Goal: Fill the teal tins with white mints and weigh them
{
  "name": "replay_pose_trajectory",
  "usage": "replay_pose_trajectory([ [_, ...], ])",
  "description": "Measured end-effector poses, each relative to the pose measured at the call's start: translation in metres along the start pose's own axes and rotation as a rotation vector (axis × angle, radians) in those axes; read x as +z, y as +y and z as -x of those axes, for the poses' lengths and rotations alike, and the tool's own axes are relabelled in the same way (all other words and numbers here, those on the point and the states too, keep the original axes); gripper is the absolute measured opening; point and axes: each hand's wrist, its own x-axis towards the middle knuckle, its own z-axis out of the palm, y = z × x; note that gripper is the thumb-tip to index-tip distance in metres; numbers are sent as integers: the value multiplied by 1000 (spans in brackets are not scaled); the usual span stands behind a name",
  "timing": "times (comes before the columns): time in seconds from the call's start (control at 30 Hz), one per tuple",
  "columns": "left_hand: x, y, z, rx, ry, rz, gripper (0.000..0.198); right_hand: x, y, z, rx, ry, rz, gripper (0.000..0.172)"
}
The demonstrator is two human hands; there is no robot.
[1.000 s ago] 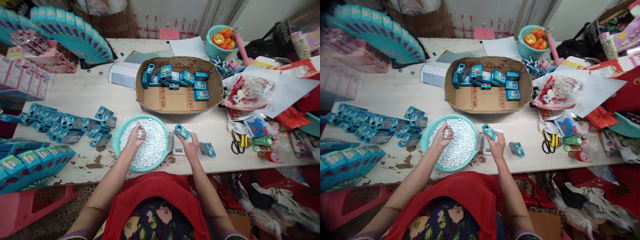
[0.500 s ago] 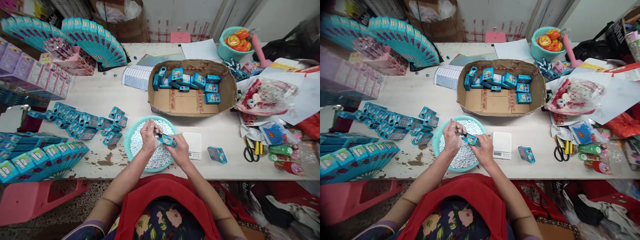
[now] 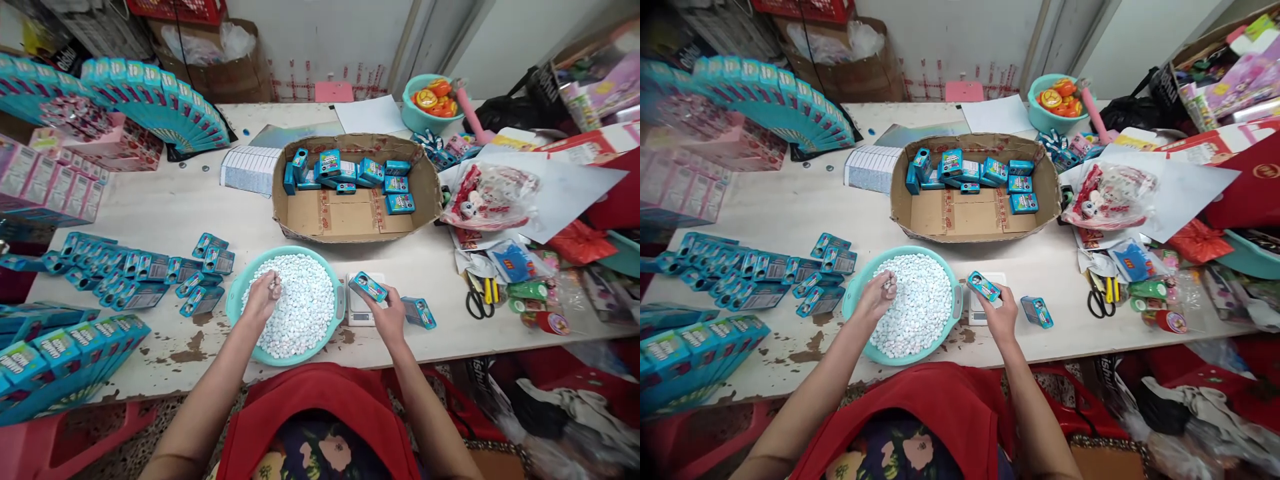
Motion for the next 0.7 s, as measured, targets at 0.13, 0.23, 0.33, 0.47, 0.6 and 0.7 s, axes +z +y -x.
replay_pose_trajectory([
  [0.13,-4,-2,-6,-90,39,131,6,5,46,-7,31,35,56,40],
  [0.23,0,8,-5,-133,36,156,14,5,56,-3,22,14,50,49],
  [0.33,-1,16,-5,-60,13,144,13,-6,52,6,-17,42,60,65],
  [0.47,-11,8,-4,-183,-81,-128,12,-33,45,15,-3,91,44,47],
  [0.6,-18,-2,-1,-183,-212,-300,18,-52,46,22,6,109,72,35],
  [0.7,-16,-1,0,-145,-216,-378,21,-56,49,27,34,129,42,34],
])
